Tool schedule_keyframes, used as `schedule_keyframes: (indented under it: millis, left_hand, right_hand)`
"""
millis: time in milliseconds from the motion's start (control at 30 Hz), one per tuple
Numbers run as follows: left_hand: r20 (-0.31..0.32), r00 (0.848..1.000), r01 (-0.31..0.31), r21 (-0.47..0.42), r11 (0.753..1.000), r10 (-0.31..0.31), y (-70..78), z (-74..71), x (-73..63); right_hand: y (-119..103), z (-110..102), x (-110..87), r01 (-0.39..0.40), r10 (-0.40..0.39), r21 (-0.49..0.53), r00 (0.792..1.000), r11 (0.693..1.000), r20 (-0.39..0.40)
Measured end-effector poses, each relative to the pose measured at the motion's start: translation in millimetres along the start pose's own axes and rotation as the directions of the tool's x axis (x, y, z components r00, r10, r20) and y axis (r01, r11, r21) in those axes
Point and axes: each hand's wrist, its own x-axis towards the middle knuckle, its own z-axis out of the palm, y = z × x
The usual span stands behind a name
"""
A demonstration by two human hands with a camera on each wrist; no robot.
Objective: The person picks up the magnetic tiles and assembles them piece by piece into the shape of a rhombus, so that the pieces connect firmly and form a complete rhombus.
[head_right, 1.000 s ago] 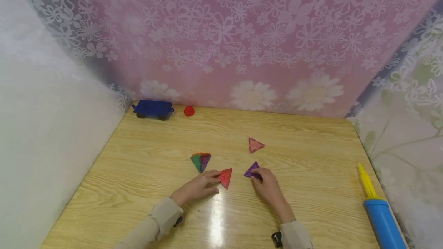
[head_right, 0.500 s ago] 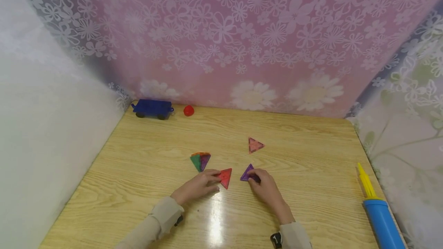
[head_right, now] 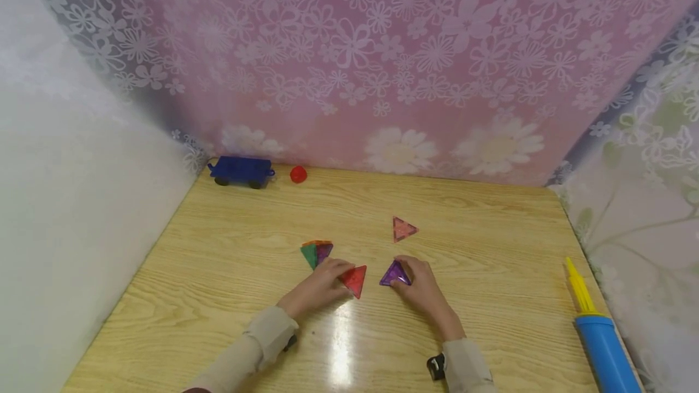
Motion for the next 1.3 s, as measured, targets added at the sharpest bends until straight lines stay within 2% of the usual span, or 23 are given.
schedule_keyframes:
  millis: [200,400,633,833,967,1300]
  left_hand:
    - [0.012,0.998,0.065,-0.006,0.998,-0.065,2.2,5.0,6.2]
    - [0.007,0.998,0.063,0.019,0.998,-0.064,-0.6,11.0,11.0]
    - [0.016,0.997,0.071,0.024,0.997,-0.071,-1.0,12.0,13.6]
    - [0.006,0.997,0.082,-0.005,0.997,-0.081,-0.8,13.1,14.4]
    - [-0.015,0.997,0.079,-0.031,0.996,-0.079,-2.9,15.2,15.8]
    - [-0.013,0.994,0.103,-0.098,0.99,-0.104,-0.2,13.6,16.5]
  right_hand:
    - [0.6,0.7,4.7,-0.014,0.014,-0.002,0.999,1.0,0.038]
    - [-0.5,1.1,5.5,-0.029,0.03,-0.014,0.999,0.999,0.044]
    - [-0.2,2.9,5.6,0.005,-0.004,-0.041,1.0,0.999,0.025]
    - [-1.8,4.9,5.0,0.016,-0.018,0.048,0.999,0.999,0.031]
    - [-5.3,6.1,3.5,-0.012,0.007,0.109,0.999,0.994,0.043]
    - [-7.1,9.1,1.6,-0.028,0.024,0.104,0.999,0.994,0.036]
